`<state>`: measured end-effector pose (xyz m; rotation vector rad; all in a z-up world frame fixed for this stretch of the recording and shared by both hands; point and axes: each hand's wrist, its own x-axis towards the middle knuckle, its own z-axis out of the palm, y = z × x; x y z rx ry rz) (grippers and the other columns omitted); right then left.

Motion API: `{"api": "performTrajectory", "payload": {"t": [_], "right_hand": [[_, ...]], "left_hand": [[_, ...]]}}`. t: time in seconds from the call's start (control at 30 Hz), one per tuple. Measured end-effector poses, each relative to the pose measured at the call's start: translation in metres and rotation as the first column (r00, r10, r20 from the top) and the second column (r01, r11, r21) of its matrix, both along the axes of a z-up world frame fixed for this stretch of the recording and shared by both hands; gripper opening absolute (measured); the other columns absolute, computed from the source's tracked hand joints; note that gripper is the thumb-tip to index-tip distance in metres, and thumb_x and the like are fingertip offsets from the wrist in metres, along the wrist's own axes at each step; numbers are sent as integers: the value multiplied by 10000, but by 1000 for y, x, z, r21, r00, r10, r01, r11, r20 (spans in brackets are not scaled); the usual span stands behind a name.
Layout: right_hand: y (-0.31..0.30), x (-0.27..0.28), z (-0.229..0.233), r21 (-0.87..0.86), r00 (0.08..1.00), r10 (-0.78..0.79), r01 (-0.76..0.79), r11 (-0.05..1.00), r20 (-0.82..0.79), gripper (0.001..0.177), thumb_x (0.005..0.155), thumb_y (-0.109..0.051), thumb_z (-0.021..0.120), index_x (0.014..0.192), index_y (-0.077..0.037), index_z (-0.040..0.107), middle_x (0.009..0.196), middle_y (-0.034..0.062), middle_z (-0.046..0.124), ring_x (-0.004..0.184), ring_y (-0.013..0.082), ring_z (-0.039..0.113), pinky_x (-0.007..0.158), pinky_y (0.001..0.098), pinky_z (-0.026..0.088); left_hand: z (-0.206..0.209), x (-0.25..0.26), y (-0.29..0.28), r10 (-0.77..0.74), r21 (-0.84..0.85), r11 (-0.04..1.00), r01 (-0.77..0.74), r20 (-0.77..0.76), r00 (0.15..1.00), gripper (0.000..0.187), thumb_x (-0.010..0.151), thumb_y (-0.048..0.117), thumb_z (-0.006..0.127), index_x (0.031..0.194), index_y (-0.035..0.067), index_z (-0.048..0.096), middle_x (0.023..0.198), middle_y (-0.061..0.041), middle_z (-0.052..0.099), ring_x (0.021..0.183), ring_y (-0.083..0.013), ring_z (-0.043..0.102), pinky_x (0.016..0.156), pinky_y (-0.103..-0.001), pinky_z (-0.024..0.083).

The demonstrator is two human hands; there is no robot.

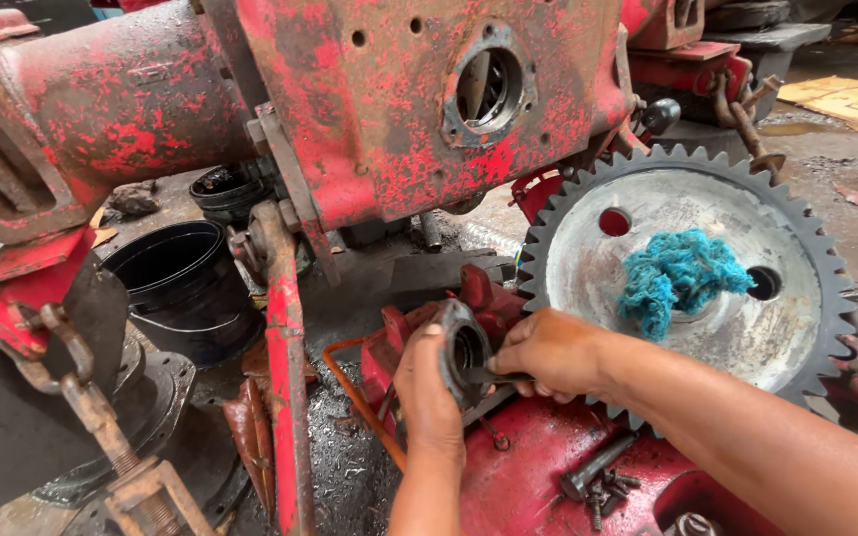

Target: The person uses a metal file to scrape and clean the inner surface of a small cylindrical metal part held in the left hand. The person repeatedly rotates the part and files different sections of its interior.

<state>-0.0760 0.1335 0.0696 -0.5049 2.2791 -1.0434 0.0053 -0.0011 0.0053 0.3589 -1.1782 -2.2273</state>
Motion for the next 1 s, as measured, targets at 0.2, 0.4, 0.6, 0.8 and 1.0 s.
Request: {"api": "performTrajectory", "payload": {"t": [0.2, 0.4, 0.6, 0.8, 1.0], "right_hand": [[1, -5, 10, 84, 990, 11, 1, 996, -140, 273, 875, -332, 718, 850, -69, 790, 653, 66, 669, 552, 213, 576, 511, 379, 473], [5, 12, 25, 102, 724, 33, 52, 993, -689, 292, 839, -376, 694, 938, -116, 784, 872, 180, 734, 882, 393, 707, 821, 480, 539], [1, 27, 35, 15, 737, 89, -106, 994, -670, 290, 847, -355, 651, 955, -112, 763, 886, 162, 749, 876, 387, 712, 801, 489, 541], [6, 26, 42, 105, 670, 188, -163, 981, -718, 316, 827, -381, 688, 1016, -141, 770, 911, 165, 742, 894, 401, 690, 811, 504, 524], [2, 25, 39, 65, 771, -17, 76, 995, -637, 288, 856, -378, 676, 996, -143, 766, 874, 176, 756, 892, 379, 718, 838, 477, 544]], "left_hand": [[10, 4, 3, -48, 97, 994, 42, 57, 997, 353, 903, 393, 539, 976, 76, 678, 854, -74, 704, 657, -203, 677, 519, -394, 596], [19, 6, 9, -151, 145, 980, 136, 98, 984, 422, 918, 448, 521, 1038, 78, 684, 887, -99, 726, 705, -247, 709, 563, -455, 632], [17, 8, 4, -267, 251, 935, 251, 30, 963, 476, 907, 478, 485, 1101, 90, 682, 938, -97, 754, 770, -277, 747, 614, -509, 629], [14, 7, 4, -304, 283, 914, 291, 0, 953, 519, 928, 488, 483, 1140, 63, 692, 973, -107, 763, 802, -287, 748, 683, -492, 655], [17, 6, 5, -303, 241, 925, 294, 0, 953, 543, 892, 500, 459, 1104, 69, 712, 947, -108, 772, 787, -284, 756, 632, -501, 638]]}}
